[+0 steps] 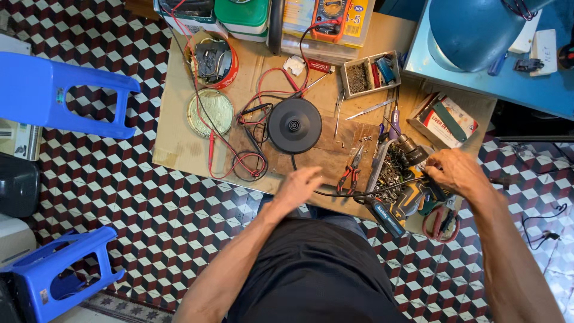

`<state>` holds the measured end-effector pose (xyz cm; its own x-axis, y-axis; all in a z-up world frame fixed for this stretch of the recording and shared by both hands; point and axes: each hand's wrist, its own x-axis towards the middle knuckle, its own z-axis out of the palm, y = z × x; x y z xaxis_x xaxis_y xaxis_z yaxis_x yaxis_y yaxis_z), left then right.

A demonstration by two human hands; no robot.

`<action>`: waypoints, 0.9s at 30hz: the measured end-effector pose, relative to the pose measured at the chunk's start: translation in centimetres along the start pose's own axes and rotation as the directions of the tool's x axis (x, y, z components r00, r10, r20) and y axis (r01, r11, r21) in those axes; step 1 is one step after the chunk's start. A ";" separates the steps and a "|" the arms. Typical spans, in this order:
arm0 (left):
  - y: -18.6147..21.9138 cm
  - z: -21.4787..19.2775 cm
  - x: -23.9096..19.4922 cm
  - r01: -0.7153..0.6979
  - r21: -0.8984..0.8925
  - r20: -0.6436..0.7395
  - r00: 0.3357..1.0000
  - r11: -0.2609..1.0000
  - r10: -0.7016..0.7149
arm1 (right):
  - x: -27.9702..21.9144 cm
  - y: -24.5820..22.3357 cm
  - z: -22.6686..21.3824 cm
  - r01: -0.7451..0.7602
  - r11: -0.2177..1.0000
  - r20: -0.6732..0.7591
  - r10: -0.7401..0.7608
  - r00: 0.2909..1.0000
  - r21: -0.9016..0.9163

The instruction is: The person works on a small black circular electronic device, connecting and disconnecting wires, and using a multimeter to test electrical continuity. They also briefly handle a metal kettle and a power plug, stripping wires and making connections.

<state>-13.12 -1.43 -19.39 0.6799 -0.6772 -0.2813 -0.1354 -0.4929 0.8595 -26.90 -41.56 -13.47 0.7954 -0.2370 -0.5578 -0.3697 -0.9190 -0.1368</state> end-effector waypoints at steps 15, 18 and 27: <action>-6.5 -7.9 11.3 -0.144 0.243 -0.144 0.973 0.959 0.182 | -8.5 -22.5 3.3 -0.087 0.612 -0.309 0.511 0.802 0.786; -6.2 -7.6 11.7 -0.140 0.265 -0.124 0.976 0.954 0.178 | -6.3 -25.4 4.9 -0.042 0.470 -0.233 0.511 0.827 0.881; -4.5 -3.7 13.4 -0.180 0.154 -0.059 0.980 0.972 0.191 | 9.1 -25.9 9.5 -0.110 0.005 0.094 0.476 0.874 0.994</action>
<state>-0.72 -6.26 -25.41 0.6830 -0.7254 -0.0859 -0.3649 -0.4407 0.8201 -14.63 -16.96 -22.78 0.4741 -0.6152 -0.6299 -0.5669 0.3342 -0.7530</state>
